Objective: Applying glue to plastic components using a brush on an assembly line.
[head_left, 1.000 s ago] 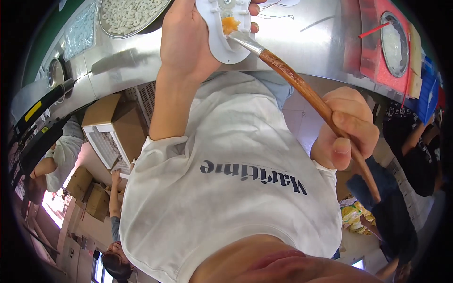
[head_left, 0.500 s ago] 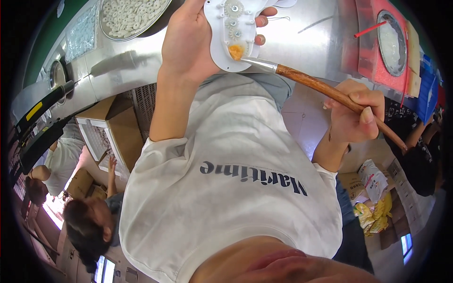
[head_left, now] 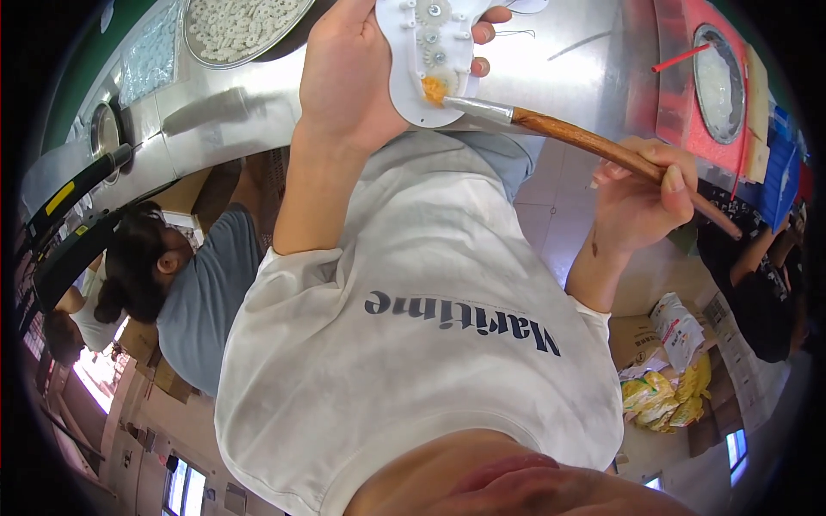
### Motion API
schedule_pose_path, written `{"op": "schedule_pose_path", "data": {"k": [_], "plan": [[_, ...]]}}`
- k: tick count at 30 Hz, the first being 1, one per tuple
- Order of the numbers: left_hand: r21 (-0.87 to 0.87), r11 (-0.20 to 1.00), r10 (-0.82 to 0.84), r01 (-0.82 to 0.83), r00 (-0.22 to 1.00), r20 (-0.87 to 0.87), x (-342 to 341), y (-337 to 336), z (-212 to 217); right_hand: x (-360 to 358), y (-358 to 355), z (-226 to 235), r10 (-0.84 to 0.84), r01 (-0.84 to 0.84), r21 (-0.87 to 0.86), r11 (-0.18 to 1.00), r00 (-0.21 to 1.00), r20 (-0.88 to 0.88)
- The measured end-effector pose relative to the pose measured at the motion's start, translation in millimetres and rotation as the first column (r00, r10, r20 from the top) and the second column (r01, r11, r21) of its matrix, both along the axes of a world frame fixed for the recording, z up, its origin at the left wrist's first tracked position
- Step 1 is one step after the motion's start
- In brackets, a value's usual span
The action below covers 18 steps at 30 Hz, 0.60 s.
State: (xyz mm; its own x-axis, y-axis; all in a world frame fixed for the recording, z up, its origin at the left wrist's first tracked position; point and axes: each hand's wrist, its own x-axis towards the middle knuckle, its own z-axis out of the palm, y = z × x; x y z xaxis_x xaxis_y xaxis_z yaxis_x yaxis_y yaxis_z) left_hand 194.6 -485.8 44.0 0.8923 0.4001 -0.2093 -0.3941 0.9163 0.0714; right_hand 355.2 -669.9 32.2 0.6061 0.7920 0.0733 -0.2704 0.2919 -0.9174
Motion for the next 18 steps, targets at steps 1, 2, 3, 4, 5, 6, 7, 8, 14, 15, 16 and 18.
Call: {"op": "schedule_pose_path", "data": {"k": [1, 2, 3, 4, 5, 6, 7, 8, 14, 15, 16, 18], "plan": [[-0.001, 1.000, 0.013, -0.013, 1.000, 0.013, 0.8, -1.0, 0.7, -3.9, -0.7, -1.6, 0.000, 0.000, 0.003, 1.000, 1.000, 0.001], [0.007, 0.999, 0.032, -0.032, 0.999, 0.010, 1.3, -1.1, 1.7, -7.6, -1.5, -2.9, -0.024, 0.024, 0.002, 1.000, 1.000, 0.002], [0.011, 0.999, 0.041, -0.041, 0.999, 0.010, 1.9, -2.1, 2.4, -10.9, -1.7, -4.3, -0.057, 0.057, 0.011, 0.998, 0.998, -0.020], [0.016, 0.999, 0.049, -0.049, 0.999, 0.010, 2.4, -2.6, 3.2, -14.2, -1.1, -6.2, -0.051, 0.051, 0.003, 0.999, 0.999, 0.005], [0.001, 0.999, 0.047, -0.047, 0.998, 0.033, 3.1, -3.8, 3.6, -17.0, -0.2, -8.1, -0.116, 0.116, 0.002, 0.993, 0.993, -0.002], [-0.006, 0.999, 0.047, -0.047, 0.998, 0.045, 3.4, -4.3, 4.0, -19.3, 0.7, -9.3, -0.183, 0.183, 0.013, 0.983, 0.983, -0.029], [-0.012, 0.999, 0.048, -0.047, 0.997, 0.057, 3.9, -5.2, 4.2, -21.3, 1.4, -10.2, -0.178, 0.178, 0.002, 0.984, 0.984, -0.010], [0.001, 0.998, 0.058, -0.058, 0.998, 0.027, 4.0, -5.8, 4.4, -23.7, 1.9, -10.7, -0.198, 0.197, 0.017, 0.980, 0.980, 0.029], [0.010, 0.997, 0.079, -0.079, 0.997, -0.017, 4.0, -8.9, 4.4, -33.4, 8.7, -11.4, -0.289, 0.279, 0.081, 0.957, 0.942, 0.172], [0.020, 0.996, 0.084, -0.084, 0.996, -0.016, 3.5, -9.2, 4.3, -33.2, 10.6, -11.5, -0.305, 0.288, 0.107, 0.952, 0.928, 0.216], [0.030, 0.996, 0.089, -0.089, 0.996, -0.016, 3.2, -9.5, 4.2, -32.4, 12.6, -11.7, -0.304, 0.287, 0.107, 0.952, 0.928, 0.215], [0.022, 0.996, 0.092, -0.092, 0.996, -0.019, 2.0, -9.7, 3.7, -29.8, 15.0, -11.5, -0.305, 0.291, 0.104, 0.951, 0.938, 0.167]]}}
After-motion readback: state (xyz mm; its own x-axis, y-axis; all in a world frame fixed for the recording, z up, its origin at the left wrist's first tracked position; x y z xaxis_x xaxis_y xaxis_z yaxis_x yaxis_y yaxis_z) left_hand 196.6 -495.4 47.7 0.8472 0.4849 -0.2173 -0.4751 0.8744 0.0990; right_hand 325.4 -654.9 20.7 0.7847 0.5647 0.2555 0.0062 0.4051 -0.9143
